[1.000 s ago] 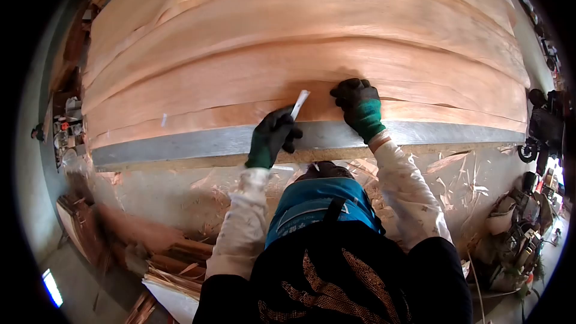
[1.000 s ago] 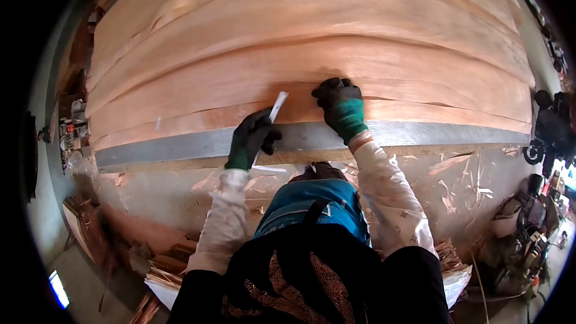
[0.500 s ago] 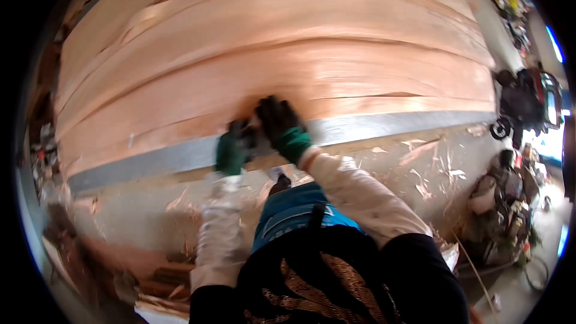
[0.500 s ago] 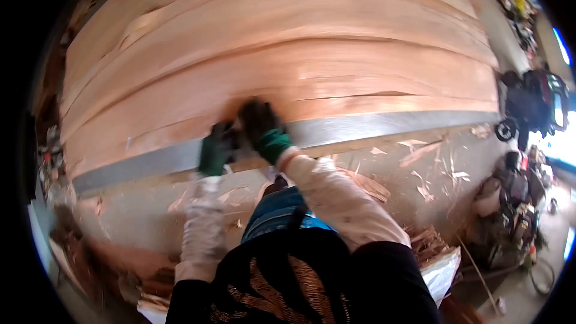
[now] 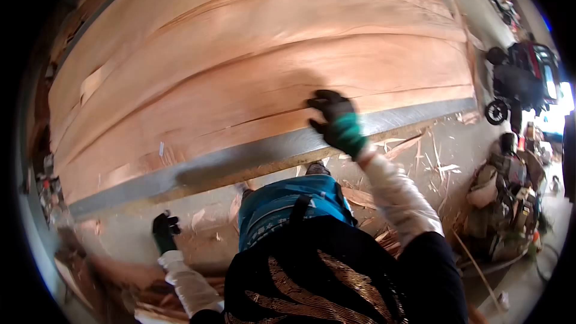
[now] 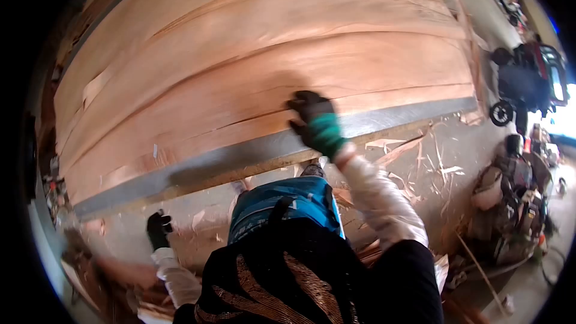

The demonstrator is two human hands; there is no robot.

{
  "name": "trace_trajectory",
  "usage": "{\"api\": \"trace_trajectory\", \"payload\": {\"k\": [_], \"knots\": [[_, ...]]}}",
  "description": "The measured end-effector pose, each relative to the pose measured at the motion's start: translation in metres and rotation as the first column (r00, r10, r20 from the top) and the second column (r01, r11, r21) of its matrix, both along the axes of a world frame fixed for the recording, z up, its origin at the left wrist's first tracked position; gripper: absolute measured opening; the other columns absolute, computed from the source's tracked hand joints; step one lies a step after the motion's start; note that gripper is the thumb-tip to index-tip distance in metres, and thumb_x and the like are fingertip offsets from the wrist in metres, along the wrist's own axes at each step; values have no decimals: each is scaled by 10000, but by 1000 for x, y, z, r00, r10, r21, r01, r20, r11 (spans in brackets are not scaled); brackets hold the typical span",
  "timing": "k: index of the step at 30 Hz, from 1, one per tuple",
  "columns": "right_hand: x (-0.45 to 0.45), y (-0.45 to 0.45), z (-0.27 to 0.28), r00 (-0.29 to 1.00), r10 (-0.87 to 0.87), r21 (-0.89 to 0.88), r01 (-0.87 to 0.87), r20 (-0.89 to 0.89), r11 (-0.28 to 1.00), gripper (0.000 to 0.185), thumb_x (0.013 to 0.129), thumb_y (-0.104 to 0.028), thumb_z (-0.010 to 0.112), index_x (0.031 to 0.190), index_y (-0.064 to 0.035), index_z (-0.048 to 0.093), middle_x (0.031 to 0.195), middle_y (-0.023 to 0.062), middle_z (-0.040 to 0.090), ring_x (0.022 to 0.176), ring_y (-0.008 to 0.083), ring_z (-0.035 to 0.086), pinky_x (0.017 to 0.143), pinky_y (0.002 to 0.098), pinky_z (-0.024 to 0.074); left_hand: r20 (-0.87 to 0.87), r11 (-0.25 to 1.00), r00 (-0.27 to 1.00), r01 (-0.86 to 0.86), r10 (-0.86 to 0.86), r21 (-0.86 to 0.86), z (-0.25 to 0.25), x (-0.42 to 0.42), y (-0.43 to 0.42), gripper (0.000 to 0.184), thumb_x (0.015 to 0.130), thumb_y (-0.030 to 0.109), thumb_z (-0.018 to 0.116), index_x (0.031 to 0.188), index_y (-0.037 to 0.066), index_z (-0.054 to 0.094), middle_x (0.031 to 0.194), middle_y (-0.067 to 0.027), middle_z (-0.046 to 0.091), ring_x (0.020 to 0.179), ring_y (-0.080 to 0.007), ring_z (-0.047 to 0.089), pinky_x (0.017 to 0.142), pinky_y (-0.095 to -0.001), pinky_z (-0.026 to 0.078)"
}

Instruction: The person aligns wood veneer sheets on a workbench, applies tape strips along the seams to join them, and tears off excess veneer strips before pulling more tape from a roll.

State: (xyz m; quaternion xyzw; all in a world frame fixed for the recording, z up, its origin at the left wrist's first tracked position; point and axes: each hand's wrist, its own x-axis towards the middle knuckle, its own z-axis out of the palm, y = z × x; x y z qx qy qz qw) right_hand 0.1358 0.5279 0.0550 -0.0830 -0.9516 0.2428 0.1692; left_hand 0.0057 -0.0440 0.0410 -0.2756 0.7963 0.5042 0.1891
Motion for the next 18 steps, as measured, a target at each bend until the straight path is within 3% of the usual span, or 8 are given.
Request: {"api": "trace_trajectory", "payload": {"k": [1, 2, 3, 4, 5, 6, 14, 18], "knots": [[18, 32, 1, 996, -71, -70, 75, 59, 995, 410, 690, -222, 757, 1079, -134, 664, 1166, 122, 604, 1071, 330, 558, 876, 447, 470, 92, 998, 994, -60, 63, -26, -3, 22, 27, 281, 902, 259, 582, 1047, 24, 633, 689, -125, 653, 439, -205, 542, 410, -313, 468], [27, 57, 3, 997, -69, 49, 67, 34, 997, 402, 690, -235, 765, 1068, -135, 670, 1141, 114, 611, 1048, 325, 568, 852, 432, 479, 130, 998, 990, -54, 59, -36, 6, 39, 70, 289, 885, 230, 607, 1062, 2, 630, 667, -106, 648, 444, -198, 545, 422, -303, 468], [29, 71, 4, 996, -58, 113, 51, 61, 992, 401, 684, -231, 768, 1061, -129, 673, 1136, 106, 614, 1025, 317, 578, 848, 427, 480, 112, 970, 965, 240, -235, -29, -7, 48, 84, 292, 847, 183, 642, 1061, -16, 631, 675, -95, 646, 460, -181, 549, 438, -295, 460], [27, 80, -4, 994, -47, 95, 38, 94, 995, 383, 680, -221, 767, 1042, -130, 680, 1107, 92, 625, 1004, 307, 584, 837, 425, 483, 57, 962, 960, 270, -273, 47, -2, 60, 119, 282, 811, 128, 665, 1045, -26, 634, 708, -96, 655, 488, -163, 561, 452, -294, 452], [26, 88, -12, 992, -33, 84, 23, 125, 996, 366, 676, -211, 766, 1024, -132, 686, 1078, 77, 635, 984, 298, 590, 827, 424, 486, -24, 963, 991, 134, -132, 233, 9, 75, 161, 258, 792, 77, 660, 1025, -29, 632, 721, -92, 654, 513, -158, 574, 463, -295, 463], [22, 95, -21, 994, -2, 46, -3, 105, 999, 339, 676, -201, 762, 1001, -137, 692, 1049, 66, 641, 965, 295, 592, 806, 423, 487, -78, 916, 955, 296, -286, 270, 16, 76, 207, 250, 800, 57, 653, 1037, -20, 628, 725, -87, 657, 533, -160, 589, 476, -281, 480], [22, 111, -45, 999, 41, 3, -41, -22, 999, 219, 678, -147, 729, 892, -190, 716, 913, 28, 653, 849, 290, 601, 672, 422, 473, -21, 786, 873, 450, -488, 424, 12, 87, 394, 262, 905, 29, 542, 1165, -4, 557, 857, -139, 686, 742, -216, 697, 478, -292, 529], [21, 106, -41, 1000, 12, 19, -12, -3, 1000, 226, 655, -65, 707, 860, -155, 727, 894, 38, 663, 859, 293, 605, 702, 393, 510, -60, 724, 852, 477, -519, 498, -9, 76, 465, 377, 923, 104, 543, 1291, 25, 529, 796, -92, 655, 620, -153, 632, 446, -270, 471]]}}
